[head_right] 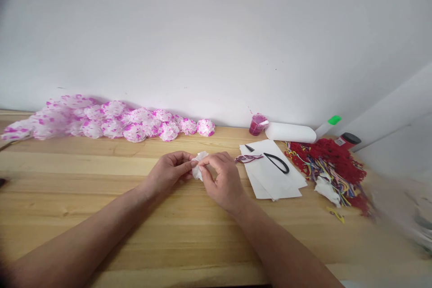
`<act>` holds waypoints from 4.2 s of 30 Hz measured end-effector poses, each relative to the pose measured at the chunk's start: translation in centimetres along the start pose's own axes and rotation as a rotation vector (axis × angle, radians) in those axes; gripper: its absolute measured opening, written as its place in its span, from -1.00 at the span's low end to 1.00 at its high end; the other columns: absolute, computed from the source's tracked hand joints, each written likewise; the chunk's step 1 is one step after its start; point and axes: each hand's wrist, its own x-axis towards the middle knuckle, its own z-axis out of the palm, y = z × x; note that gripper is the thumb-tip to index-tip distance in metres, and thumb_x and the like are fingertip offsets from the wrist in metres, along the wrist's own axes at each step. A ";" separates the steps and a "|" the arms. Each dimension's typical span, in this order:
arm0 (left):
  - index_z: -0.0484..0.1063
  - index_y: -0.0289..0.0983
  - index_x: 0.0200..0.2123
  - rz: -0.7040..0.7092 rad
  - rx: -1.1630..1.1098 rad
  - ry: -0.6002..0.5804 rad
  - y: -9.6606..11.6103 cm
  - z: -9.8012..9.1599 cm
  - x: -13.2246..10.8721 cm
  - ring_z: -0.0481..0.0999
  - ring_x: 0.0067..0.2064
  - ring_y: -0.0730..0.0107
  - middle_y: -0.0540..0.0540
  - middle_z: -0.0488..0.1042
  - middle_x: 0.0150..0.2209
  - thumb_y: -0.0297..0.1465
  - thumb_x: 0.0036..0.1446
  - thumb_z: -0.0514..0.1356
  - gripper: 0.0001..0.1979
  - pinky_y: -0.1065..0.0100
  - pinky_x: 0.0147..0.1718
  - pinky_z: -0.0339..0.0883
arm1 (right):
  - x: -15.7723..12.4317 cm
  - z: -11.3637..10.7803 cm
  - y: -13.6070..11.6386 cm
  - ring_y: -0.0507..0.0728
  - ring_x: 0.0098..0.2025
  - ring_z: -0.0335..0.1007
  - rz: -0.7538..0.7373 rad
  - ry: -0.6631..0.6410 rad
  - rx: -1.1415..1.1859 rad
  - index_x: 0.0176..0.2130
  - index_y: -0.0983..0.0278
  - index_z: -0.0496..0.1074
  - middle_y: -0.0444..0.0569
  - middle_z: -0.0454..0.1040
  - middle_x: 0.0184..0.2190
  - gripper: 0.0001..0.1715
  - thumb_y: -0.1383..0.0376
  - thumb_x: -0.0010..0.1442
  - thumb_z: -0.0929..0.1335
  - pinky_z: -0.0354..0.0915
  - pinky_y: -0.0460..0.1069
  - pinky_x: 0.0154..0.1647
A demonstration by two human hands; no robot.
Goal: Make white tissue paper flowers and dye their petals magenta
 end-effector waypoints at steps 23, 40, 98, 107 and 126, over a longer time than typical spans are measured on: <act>0.52 -0.27 -0.20 0.195 0.255 -0.001 -0.2 0.5 -0.6 0.51 -0.33 0.38 -0.09 0.57 -0.31 -0.28 0.11 0.29 -0.77 0.42 -0.34 0.35 | -0.1 0.4 0.0 0.06 -0.41 0.41 0.341 -0.056 0.181 0.08 0.24 0.32 -0.20 0.44 -0.50 -0.57 0.37 0.19 0.33 0.30 -0.05 -0.33; 0.49 -0.31 -0.38 -0.001 0.189 -0.019 0.0 0.5 -0.7 0.33 -0.52 0.51 -0.01 0.46 -0.53 -0.14 0.04 0.34 -0.68 0.46 -0.53 0.14 | -0.2 0.5 -0.5 0.09 -0.29 0.47 0.209 0.134 0.123 -0.12 0.22 0.39 -0.08 0.54 -0.32 -0.80 0.36 0.20 0.35 0.36 0.00 -0.17; 0.60 -0.37 -0.39 -0.182 -0.151 -0.061 0.3 0.7 -0.7 0.54 -0.33 0.34 -0.20 0.60 -0.38 -0.11 -0.10 0.41 -0.60 0.35 -0.27 0.37 | 0.2 0.4 0.0 0.03 -0.46 0.39 0.463 -0.040 0.278 -0.33 0.25 0.45 -0.15 0.47 -0.49 -0.90 0.36 0.06 0.34 0.31 -0.08 -0.41; 0.59 -0.39 -0.39 -0.183 -0.163 -0.061 0.3 0.8 -0.7 0.53 -0.34 0.36 -0.19 0.59 -0.39 -0.12 -0.10 0.42 -0.59 0.36 -0.26 0.38 | 0.3 0.5 0.0 0.03 -0.46 0.37 0.496 -0.059 0.285 -0.34 0.25 0.44 -0.16 0.45 -0.50 -0.92 0.36 0.06 0.36 0.29 -0.09 -0.44; 0.59 -0.39 -0.39 -0.184 -0.181 -0.063 0.5 0.8 -0.9 0.54 -0.34 0.39 -0.17 0.61 -0.39 -0.17 -0.03 0.39 -0.66 0.40 -0.26 0.39 | 0.1 0.3 0.5 0.02 -0.45 0.35 0.516 -0.101 0.335 -0.30 0.24 0.45 -0.17 0.44 -0.48 -0.90 0.36 0.08 0.36 0.25 -0.09 -0.44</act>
